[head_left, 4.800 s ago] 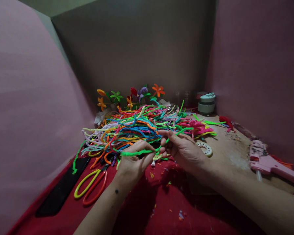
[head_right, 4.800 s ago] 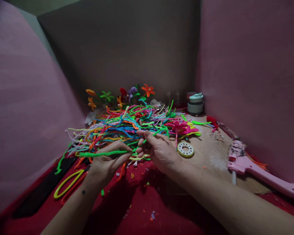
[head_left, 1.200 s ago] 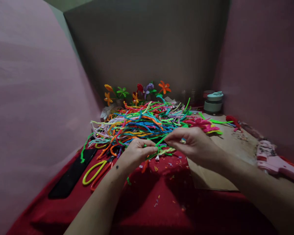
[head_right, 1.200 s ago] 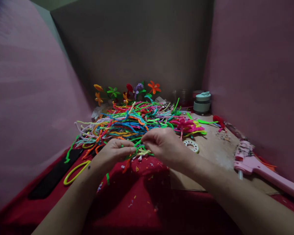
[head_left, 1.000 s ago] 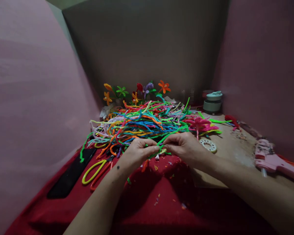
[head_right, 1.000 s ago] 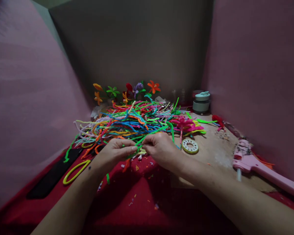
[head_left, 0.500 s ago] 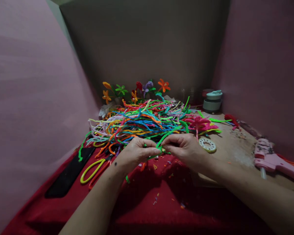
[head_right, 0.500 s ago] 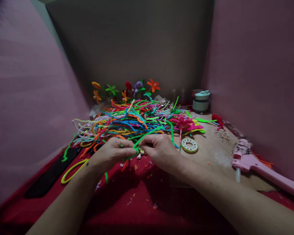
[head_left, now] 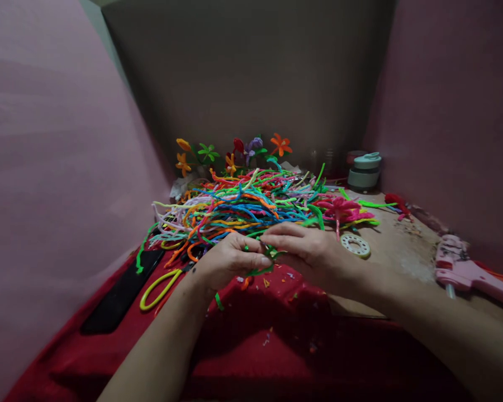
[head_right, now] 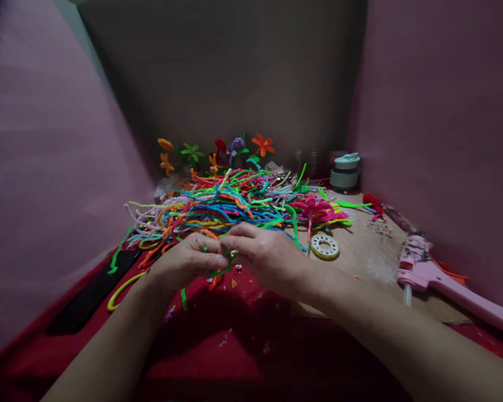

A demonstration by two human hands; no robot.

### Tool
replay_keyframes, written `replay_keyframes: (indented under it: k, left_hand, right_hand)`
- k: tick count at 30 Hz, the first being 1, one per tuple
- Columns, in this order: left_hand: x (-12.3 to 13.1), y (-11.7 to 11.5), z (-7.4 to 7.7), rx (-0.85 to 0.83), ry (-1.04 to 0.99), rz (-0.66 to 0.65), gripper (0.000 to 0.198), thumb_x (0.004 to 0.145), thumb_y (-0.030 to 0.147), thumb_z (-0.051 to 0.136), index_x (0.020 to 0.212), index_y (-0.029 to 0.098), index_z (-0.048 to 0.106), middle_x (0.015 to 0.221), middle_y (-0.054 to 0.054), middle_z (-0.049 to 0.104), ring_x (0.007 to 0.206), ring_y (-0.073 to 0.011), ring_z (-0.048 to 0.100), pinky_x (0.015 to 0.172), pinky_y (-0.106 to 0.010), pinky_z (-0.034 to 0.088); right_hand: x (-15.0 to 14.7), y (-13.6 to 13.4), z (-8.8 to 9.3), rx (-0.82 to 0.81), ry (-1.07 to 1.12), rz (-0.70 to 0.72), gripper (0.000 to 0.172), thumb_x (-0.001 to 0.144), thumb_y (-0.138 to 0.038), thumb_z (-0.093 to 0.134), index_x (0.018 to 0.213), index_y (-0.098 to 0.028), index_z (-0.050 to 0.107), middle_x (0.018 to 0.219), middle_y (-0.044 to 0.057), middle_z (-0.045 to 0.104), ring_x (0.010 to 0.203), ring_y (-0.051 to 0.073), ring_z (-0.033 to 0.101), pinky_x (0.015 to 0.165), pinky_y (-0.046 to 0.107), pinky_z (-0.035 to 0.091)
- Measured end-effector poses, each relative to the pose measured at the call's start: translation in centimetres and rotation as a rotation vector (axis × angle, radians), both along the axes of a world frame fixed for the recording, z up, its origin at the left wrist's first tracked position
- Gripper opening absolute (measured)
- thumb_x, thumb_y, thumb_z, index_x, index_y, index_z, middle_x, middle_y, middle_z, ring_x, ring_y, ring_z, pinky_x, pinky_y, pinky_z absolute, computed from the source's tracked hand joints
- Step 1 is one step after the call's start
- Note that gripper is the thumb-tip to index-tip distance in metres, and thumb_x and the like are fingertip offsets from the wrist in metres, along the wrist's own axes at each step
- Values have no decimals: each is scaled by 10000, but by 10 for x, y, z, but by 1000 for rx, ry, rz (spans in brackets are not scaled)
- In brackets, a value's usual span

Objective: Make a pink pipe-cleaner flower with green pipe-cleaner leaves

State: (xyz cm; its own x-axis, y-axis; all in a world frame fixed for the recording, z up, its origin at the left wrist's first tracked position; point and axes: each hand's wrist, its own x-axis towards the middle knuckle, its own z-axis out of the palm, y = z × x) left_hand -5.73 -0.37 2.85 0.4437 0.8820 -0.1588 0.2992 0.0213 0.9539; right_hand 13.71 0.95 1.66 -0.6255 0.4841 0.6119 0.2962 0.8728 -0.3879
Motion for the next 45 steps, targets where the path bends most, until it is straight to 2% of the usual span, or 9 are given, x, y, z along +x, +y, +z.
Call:
replay_keyframes:
  k: [4,7,10,15,20,24,30,33,45]
  left_hand:
    - [3,-1,0,-15,67,-37,261,678,333,631,555,123,536,476,56,333,452,-50,236,448,-237,149]
    - [5,-2,1,-42,59,-57,255,687,338,622,581,121,539,491,56,343,455,-49,244,444,-230,156]
    - [5,-1,0,-43,15,-63,236,689,316,627,589,118,546,486,53,359,451,-48,255,441,-228,165]
    - [2,1,-3,-92,-51,-59,189,671,268,638,596,112,560,479,46,382,435,-46,269,434,-231,158]
    - [0,0,-2,-125,-71,-68,198,659,255,649,569,119,537,465,52,362,425,-43,253,432,-236,140]
    - [-1,-1,0,-128,-62,-77,225,676,272,635,551,127,516,457,56,346,421,-44,238,433,-242,131]
    - [6,-3,0,-1,64,-103,305,697,335,623,521,135,475,476,60,327,455,-52,238,452,-236,157]
    - [4,-2,1,5,93,-91,339,710,354,606,505,139,444,477,61,314,452,-52,235,448,-235,159]
    - [-2,0,2,6,82,-147,365,691,331,631,471,139,411,466,63,306,440,-47,241,444,-238,166]
  right_hand:
    - [-2,1,4,-183,-17,8,186,769,-119,550,871,-189,689,732,28,640,647,124,574,592,229,415]
    - [-3,0,6,-337,30,-62,88,745,-142,589,719,-149,673,645,13,625,585,101,538,554,209,391]
    - [-4,-1,6,-444,69,-102,98,756,-167,585,682,-136,642,585,-9,571,551,84,478,520,193,363]
    - [-4,-3,5,-382,106,-125,116,741,-123,573,632,-135,612,552,-21,527,538,75,450,511,190,336]
    - [0,0,7,-391,83,1,97,757,-156,580,692,-135,649,612,1,589,572,85,507,541,194,374]
    - [4,3,7,-173,-18,92,114,775,-196,590,807,-155,691,687,23,598,615,94,530,558,201,364]
    - [6,7,8,272,-360,-89,236,838,-150,481,718,-188,680,621,22,571,601,122,437,523,251,259]
    - [10,13,12,337,-383,-94,259,843,-146,473,683,-187,671,572,23,567,598,134,400,550,265,263]
    - [50,24,14,-211,-158,-143,235,793,-279,523,641,-165,662,578,4,556,538,98,440,508,219,320]
